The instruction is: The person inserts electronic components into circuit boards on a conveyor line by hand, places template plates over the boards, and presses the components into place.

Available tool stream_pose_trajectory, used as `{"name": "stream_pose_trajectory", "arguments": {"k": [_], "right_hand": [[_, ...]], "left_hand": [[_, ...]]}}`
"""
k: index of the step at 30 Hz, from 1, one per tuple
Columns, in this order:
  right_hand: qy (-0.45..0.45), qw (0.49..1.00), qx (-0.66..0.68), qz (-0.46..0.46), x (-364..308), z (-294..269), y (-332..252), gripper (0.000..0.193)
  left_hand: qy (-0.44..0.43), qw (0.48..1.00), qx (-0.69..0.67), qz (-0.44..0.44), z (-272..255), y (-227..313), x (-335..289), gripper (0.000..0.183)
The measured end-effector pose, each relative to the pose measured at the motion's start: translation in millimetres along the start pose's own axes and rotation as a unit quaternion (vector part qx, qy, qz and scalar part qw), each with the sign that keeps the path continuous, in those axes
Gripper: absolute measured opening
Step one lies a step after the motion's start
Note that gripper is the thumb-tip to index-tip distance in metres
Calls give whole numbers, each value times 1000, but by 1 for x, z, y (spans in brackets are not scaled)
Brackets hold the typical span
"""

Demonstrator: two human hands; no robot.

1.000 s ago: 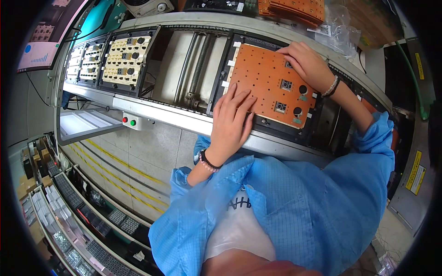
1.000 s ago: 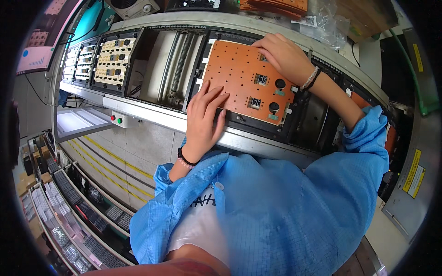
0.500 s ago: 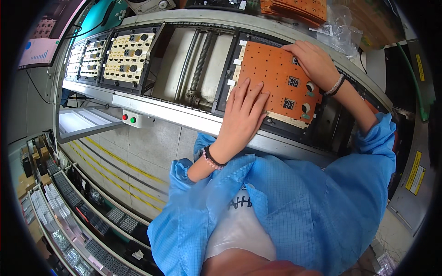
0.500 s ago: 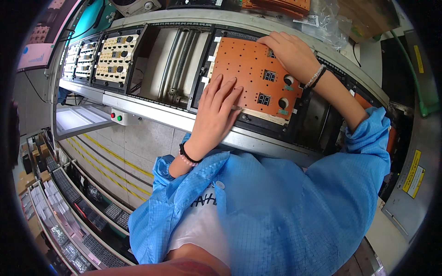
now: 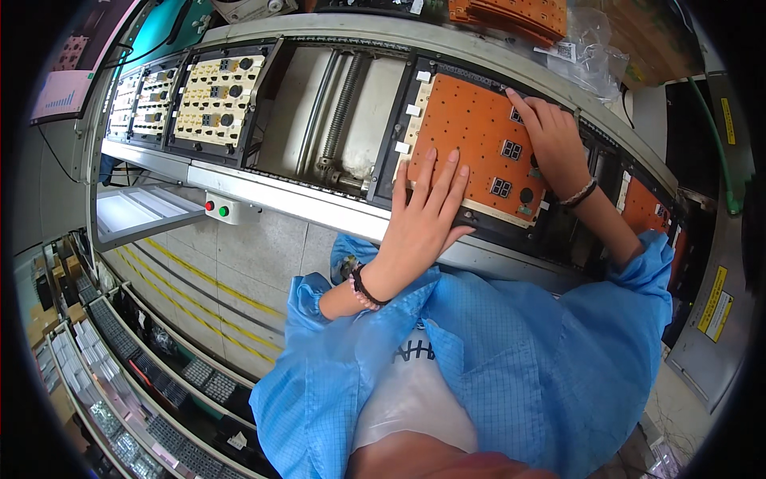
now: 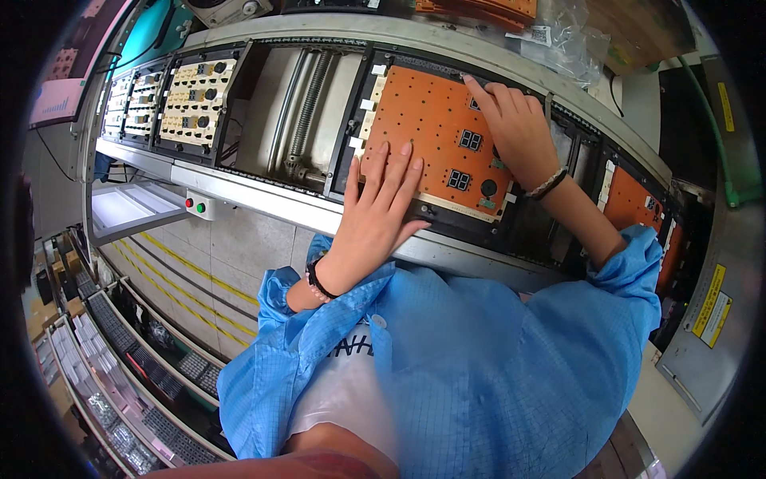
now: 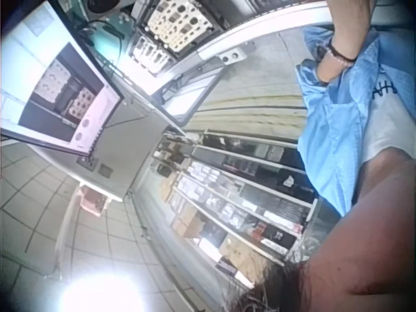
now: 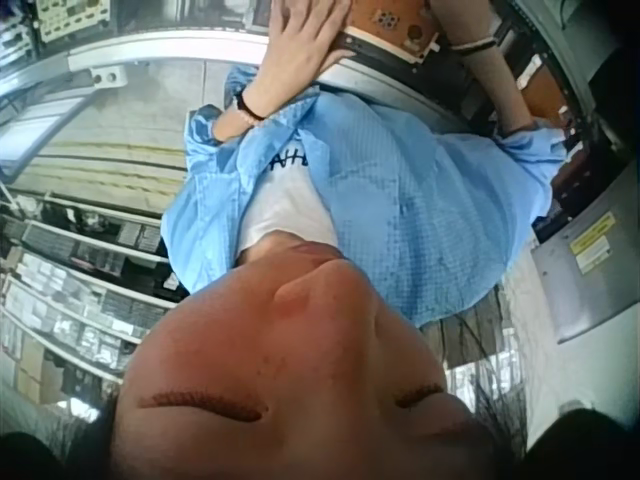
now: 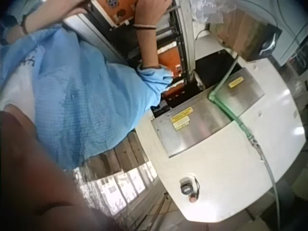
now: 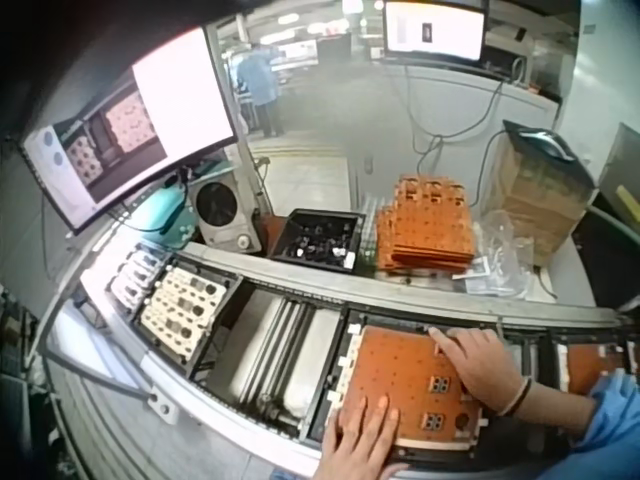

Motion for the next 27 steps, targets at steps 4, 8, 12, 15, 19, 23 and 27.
{"name": "stream_pose_trajectory", "arguments": {"k": [4, 8, 12, 15, 19, 23, 27], "right_hand": [[31, 999, -7, -8, 4, -3, -1, 61], [25, 1000, 0, -12, 4, -3, 0, 61], [4, 1000, 17, -14, 7, -9, 8, 61], [-6, 994, 105, 19, 25, -40, 13, 46], [128, 968, 166, -135, 62, -121, -25, 41], [14, 776, 598, -197, 96, -190, -77, 28], [14, 769, 617, -167, 100, -180, -75, 28]], "left_hand": [[-5, 1000, -13, -3, 0, 1, 0, 98], [-6, 1000, -14, 4, 1, 1, -2, 99], [4, 999, -32, 9, -2, -4, -4, 89], [52, 995, -75, 30, -8, -8, -10, 68], [128, 978, -165, 25, -25, -12, -7, 46], [168, 974, -146, 31, -29, -17, -15, 40], [156, 977, -136, 53, -28, -23, -15, 39]]}}
Point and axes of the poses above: each hand's wrist, its own x-axis towards the middle knuckle, its own z-axis out of the palm, y = z × x, the point moved 7 cm from there along x, towards the middle knuckle, and after that the axes turned 5 degrees about y, right-handed, at the moved point
